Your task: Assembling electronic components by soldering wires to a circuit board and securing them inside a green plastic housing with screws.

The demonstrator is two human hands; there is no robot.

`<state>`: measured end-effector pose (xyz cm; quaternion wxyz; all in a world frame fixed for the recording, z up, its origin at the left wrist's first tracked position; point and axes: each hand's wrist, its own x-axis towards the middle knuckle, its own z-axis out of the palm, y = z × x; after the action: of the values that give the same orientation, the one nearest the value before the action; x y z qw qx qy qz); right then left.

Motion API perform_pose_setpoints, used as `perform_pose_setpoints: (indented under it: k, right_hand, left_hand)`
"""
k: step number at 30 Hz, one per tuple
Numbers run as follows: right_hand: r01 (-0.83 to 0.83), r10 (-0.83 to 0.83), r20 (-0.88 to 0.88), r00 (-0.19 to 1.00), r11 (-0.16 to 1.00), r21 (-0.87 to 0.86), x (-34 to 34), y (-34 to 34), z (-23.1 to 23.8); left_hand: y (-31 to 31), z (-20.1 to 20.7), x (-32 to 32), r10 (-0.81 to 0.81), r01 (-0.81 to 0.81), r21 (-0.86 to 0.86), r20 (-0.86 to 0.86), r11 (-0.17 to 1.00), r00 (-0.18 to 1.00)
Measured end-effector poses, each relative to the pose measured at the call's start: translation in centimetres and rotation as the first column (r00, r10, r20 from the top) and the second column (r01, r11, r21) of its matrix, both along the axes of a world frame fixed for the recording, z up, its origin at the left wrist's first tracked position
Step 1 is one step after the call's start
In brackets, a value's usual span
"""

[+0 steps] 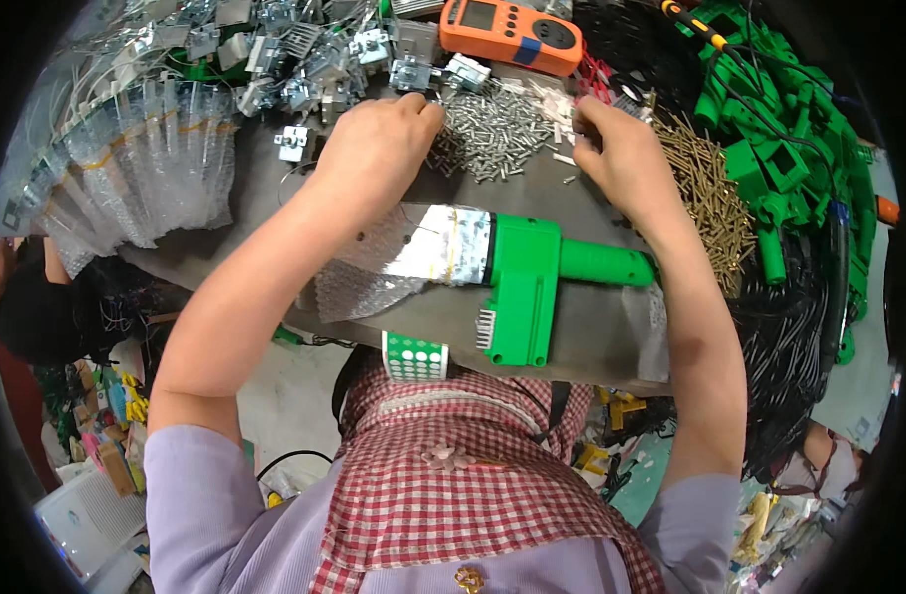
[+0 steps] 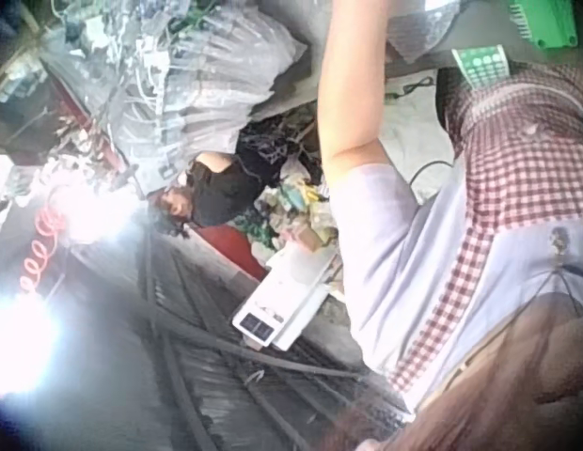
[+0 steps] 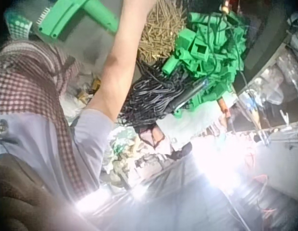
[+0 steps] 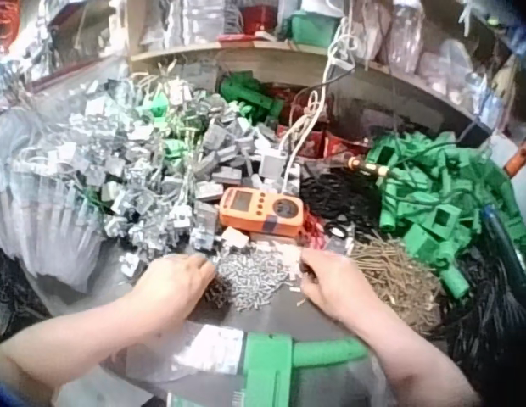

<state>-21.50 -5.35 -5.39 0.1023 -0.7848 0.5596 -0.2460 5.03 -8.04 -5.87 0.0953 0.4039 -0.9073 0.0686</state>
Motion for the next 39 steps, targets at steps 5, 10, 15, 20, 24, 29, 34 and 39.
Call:
perform_pose_setpoints:
  k: [5, 10, 15, 20, 24, 29, 34, 39]
  right_hand:
    - [-0.018, 0.007, 0.077, 0.997, 0.989, 0.145, -1.6, 1.1, 0.4]
    - [-0.175, 0.187, -0.067, 0.980, 0.972, 0.158, -1.6, 2.6, 0.3]
    - [-0.132, 0.144, -0.305, 0.941, 0.989, 0.062, 0.2, 3.9, 0.6]
    - [-0.185, 0.212, -0.250, 0.945, 0.975, 0.126, -1.2, 2.9, 0.3]
    - [-0.212, 0.210, -0.335, 0.919, 0.977, 0.032, 0.2, 3.5, 1.1]
    - [-0.141, 0.145, -0.097, 0.985, 0.989, 0.050, -0.6, 3.4, 0.5]
    - [-0.250, -0.239, 0.555, 0.797, 0.707, 0.662, 0.8, 11.1, 5.1]
    - [-0.441, -0.588, 0.609, 0.532, 0.421, 0.793, 2.0, 15.8, 4.0]
  left_hand:
    - [-1.2, -1.2, -1.3, -0.090, 0.086, -0.032, -0.142, 0.996, 0.986]
    - [-1.2, -1.5, -0.7, -0.032, 0.019, -0.045, -0.303, 0.999, 0.953]
    - [3.1, 2.4, -1.1, -0.081, 0.160, 0.089, -0.573, 0.983, 0.816]
    - [12.2, 3.8, -0.6, -0.137, 0.426, 0.343, -0.622, 0.837, 0.771]
    - [15.2, 2.1, -0.6, -0.131, 0.431, 0.353, -0.629, 0.830, 0.767]
    - [15.5, 1.3, -1.0, -0.091, 0.421, 0.332, -0.685, 0.844, 0.723]
    - [15.5, 0.8, -1.0, -0.109, 0.381, 0.278, -0.667, 0.882, 0.738]
    - [15.2, -0.7, -1.0, -0.220, 0.442, 0.136, -0.716, 0.887, 0.663]
